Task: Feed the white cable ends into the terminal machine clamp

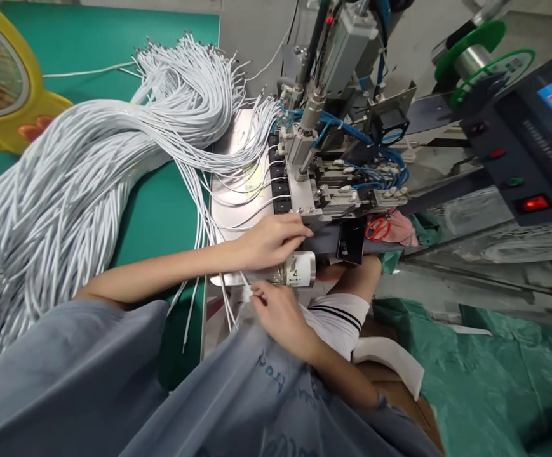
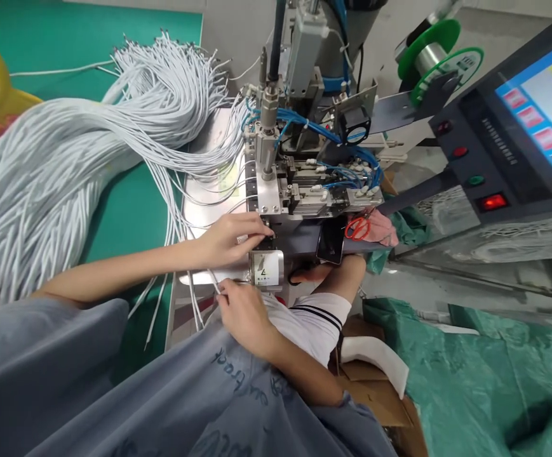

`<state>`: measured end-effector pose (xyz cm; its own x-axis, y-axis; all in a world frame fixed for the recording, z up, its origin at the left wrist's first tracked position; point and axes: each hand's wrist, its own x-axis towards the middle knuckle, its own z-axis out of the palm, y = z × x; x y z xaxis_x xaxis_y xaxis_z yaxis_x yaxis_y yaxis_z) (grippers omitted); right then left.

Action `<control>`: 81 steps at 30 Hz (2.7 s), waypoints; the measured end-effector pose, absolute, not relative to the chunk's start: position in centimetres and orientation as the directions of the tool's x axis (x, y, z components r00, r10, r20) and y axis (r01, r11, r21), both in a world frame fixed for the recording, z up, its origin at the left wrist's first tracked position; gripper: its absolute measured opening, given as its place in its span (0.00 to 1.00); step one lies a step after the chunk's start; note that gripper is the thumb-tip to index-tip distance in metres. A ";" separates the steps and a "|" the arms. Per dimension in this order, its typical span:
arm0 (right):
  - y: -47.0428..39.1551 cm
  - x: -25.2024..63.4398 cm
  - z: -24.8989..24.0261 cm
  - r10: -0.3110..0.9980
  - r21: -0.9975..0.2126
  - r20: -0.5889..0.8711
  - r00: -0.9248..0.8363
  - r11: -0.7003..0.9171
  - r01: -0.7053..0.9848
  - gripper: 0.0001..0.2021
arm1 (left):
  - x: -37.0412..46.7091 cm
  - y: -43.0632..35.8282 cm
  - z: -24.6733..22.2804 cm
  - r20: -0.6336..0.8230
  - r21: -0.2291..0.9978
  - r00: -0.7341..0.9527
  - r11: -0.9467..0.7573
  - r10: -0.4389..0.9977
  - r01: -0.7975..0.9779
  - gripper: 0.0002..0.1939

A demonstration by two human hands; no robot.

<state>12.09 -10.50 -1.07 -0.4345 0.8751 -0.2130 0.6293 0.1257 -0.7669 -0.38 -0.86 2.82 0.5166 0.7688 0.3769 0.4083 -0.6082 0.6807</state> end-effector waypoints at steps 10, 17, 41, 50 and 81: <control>-1.6 18.3 0.9 0.989 -0.977 -0.083 -0.126 -0.056 0.207 0.08 | 0.1 -0.9 1.9 0.214 0.683 0.617 -0.568 0.758 0.460 0.15; -1.7 17.1 0.9 0.995 -0.990 -0.005 -0.100 -0.019 -0.140 0.12 | -0.4 0.0 2.3 0.366 0.706 0.509 -0.589 0.779 0.394 0.10; -2.4 17.5 2.0 0.991 -0.962 0.125 -0.050 0.133 0.239 0.08 | -0.5 -0.6 2.3 0.421 0.657 0.590 -0.680 0.689 0.325 0.14; -2.7 17.1 1.4 0.988 -0.925 0.152 0.003 0.141 0.353 0.13 | -0.4 -0.6 1.8 0.384 0.590 0.615 -0.695 0.689 0.410 0.13; 0.1 18.1 -6.2 0.988 -0.990 -0.142 -0.055 -0.141 0.030 0.09 | 0.5 -0.4 -0.4 -0.016 0.171 0.705 -0.693 0.709 0.700 0.26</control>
